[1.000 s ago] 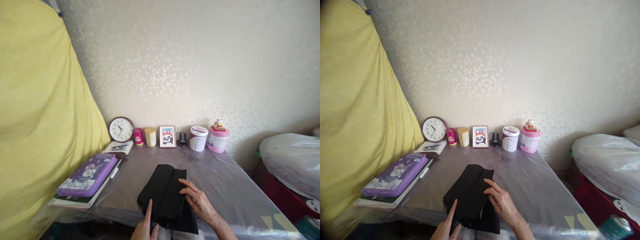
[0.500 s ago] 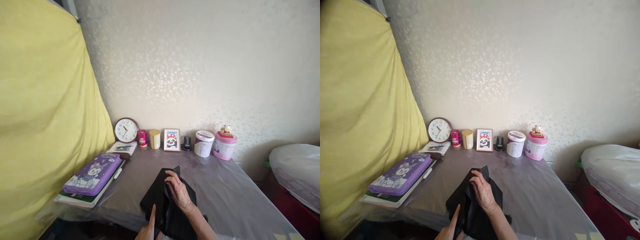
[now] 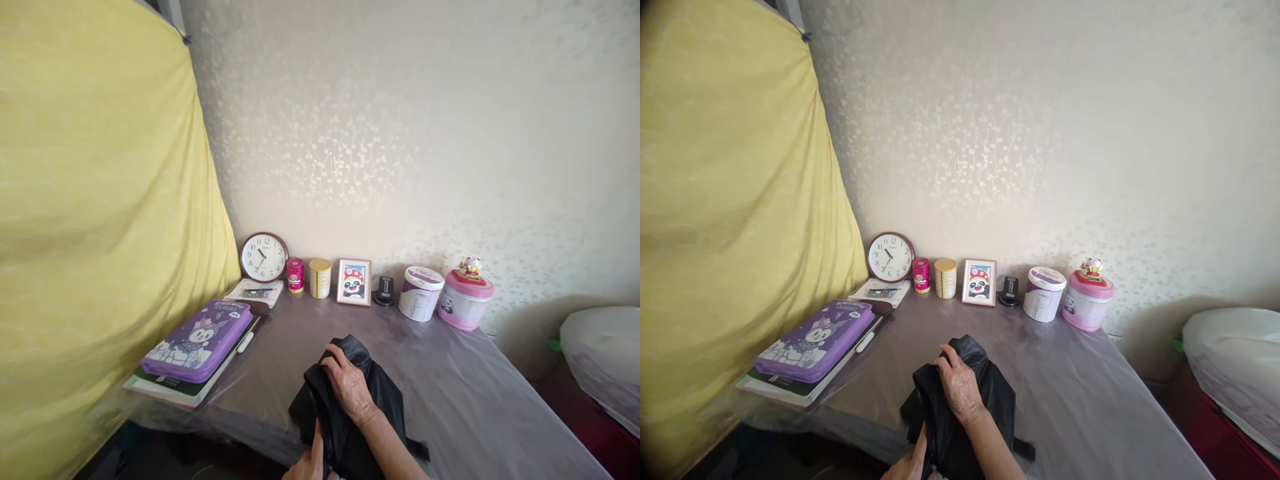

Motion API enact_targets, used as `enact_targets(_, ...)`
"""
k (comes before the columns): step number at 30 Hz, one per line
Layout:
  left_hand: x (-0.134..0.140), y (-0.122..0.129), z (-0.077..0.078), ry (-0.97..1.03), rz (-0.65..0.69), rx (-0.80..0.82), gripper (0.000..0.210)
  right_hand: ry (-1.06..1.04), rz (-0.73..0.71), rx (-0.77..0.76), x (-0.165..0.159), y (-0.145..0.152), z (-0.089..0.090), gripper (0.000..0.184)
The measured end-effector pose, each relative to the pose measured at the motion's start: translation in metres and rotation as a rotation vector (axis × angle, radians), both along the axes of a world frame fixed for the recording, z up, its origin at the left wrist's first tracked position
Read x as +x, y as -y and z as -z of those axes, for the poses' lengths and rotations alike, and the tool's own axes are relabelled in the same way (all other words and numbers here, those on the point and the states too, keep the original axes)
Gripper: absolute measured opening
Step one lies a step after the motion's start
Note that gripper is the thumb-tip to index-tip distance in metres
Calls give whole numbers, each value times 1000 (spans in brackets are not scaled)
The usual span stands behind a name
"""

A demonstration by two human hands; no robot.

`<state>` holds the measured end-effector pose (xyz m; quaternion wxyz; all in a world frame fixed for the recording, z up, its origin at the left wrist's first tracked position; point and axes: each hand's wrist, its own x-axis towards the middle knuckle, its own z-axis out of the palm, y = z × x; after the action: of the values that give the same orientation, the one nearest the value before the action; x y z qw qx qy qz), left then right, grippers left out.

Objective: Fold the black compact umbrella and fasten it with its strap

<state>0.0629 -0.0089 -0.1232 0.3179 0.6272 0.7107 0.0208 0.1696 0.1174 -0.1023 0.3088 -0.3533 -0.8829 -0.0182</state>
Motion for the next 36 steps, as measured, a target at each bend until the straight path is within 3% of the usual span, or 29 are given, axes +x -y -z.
enact_targets(8,-1,15,-12,-17,-1,94,71,105,68,-8,-7,-2,1,19)
enact_targets(14,2,24,-19,127,-134,126,77,82,100,-2,-7,-1,2,23)
enact_targets(16,3,24,-20,132,-113,116,77,76,103,4,-7,0,2,24)
enact_targets(21,10,13,-24,-103,27,48,75,33,68,43,-8,-1,5,17)
enact_targets(28,7,3,-11,-91,62,94,68,-60,-32,59,-5,-1,3,16)
enact_targets(33,5,2,-3,-106,63,107,65,-148,-226,-11,21,20,-5,17)
enact_targets(36,8,0,-1,-160,48,75,65,-147,-219,13,40,24,0,17)
